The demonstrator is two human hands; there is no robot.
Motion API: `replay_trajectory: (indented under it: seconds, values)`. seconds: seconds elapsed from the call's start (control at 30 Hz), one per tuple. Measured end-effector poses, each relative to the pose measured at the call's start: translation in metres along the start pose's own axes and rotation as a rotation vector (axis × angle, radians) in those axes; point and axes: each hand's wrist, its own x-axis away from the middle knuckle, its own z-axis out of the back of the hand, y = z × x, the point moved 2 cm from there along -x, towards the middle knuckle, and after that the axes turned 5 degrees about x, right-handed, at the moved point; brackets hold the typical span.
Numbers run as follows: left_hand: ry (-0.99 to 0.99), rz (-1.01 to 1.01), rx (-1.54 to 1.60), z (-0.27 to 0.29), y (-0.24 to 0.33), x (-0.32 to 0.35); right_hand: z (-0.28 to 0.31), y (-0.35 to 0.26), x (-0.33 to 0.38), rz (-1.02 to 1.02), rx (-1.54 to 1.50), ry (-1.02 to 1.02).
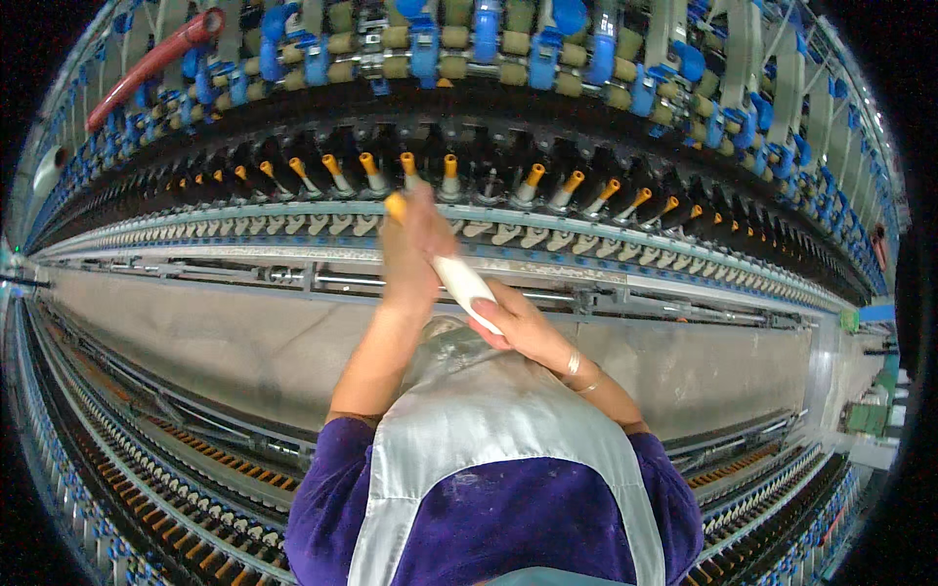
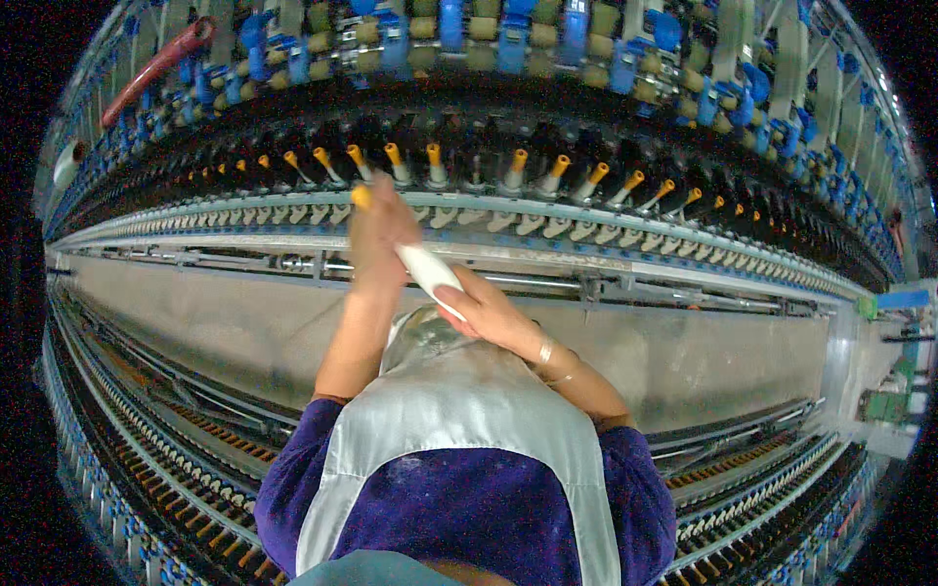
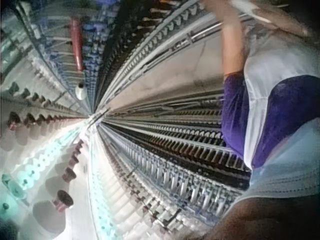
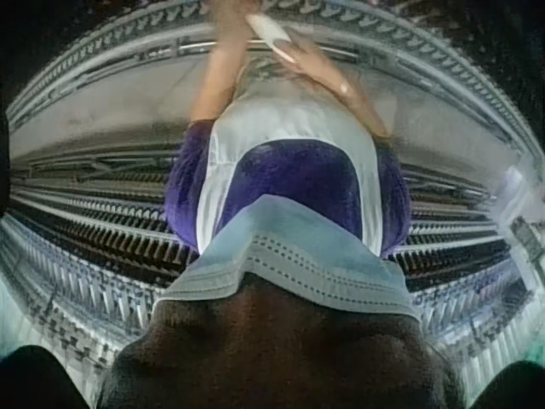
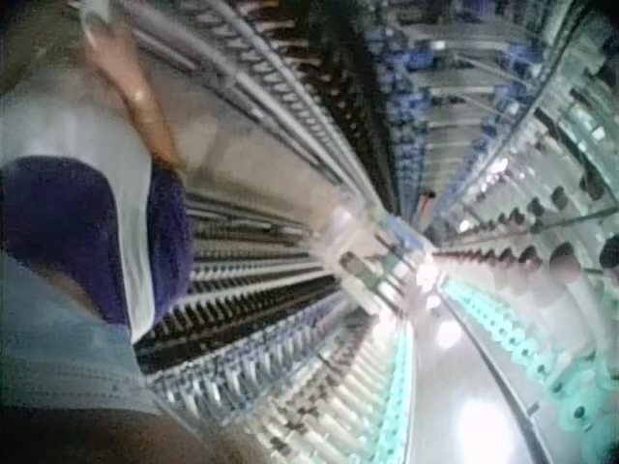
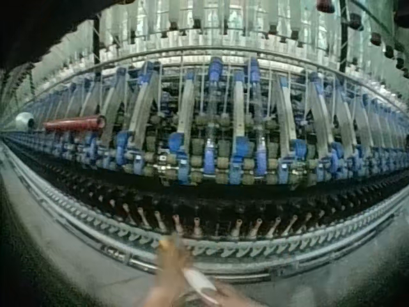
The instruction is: The person operates a textile machine by inserting small yellow and white cylindrical objects into slots along the machine's frame. They then handle large white spools of thread, placing them onto the machine and adjusting the thread path through guides. The person repeats these actions across multiple stations.
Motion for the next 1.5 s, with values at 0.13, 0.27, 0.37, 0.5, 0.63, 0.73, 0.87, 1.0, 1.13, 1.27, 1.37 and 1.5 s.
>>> replay_trajectory:
  seconds: [0.13,0.27,0.37,0.5,0.63,0.73,0.87,1.0,1.13,1.27,1.37,1.5]
  values:
    - [0.084,-0.657,0.302,0.070,0.147,-0.043,0.000,-0.004,0.016,-0.200,-0.103,-0.265]
    - [0.102,-0.572,0.135,0.100,0.162,-0.041,-0.006,-0.008,0.004,0.023,-0.307,-0.158]
    - [0.020,-0.190,-0.147,0.064,0.063,-0.008,-0.019,-0.004,-0.013,0.002,-0.391,-0.120]
    - [-0.066,0.245,0.048,0.020,0.008,0.012,-0.032,0.001,-0.004,-0.100,-0.326,-0.029]
    - [0.061,0.016,0.430,0.020,0.097,-0.063,-0.039,0.011,0.040,-0.134,-0.338,0.027]
    - [-0.404,-0.127,0.412,0.016,0.124,-0.085,-0.038,0.026,0.068,-0.015,-0.485,0.097]
    - [-0.251,0.100,-0.519,0.005,0.030,-0.020,-0.034,0.047,0.078,0.174,-0.510,0.234]
    - [-0.597,0.428,-0.420,-0.009,-0.058,0.082,-0.033,0.056,0.086,0.326,-0.440,0.339]
    - [-0.590,0.529,-0.123,-0.047,-0.085,0.105,-0.032,0.067,0.122,0.307,-0.305,0.252]
    - [-0.719,0.484,0.283,-0.125,-0.070,0.054,-0.023,0.093,0.167,0.295,-0.501,0.094]
    - [-0.556,0.152,0.095,-0.150,-0.066,0.038,-0.020,0.110,0.183,0.392,-0.594,0.071]
    - [-0.420,0.336,-0.612,-0.111,-0.109,0.119,-0.009,0.109,0.195,0.467,-0.466,0.404]
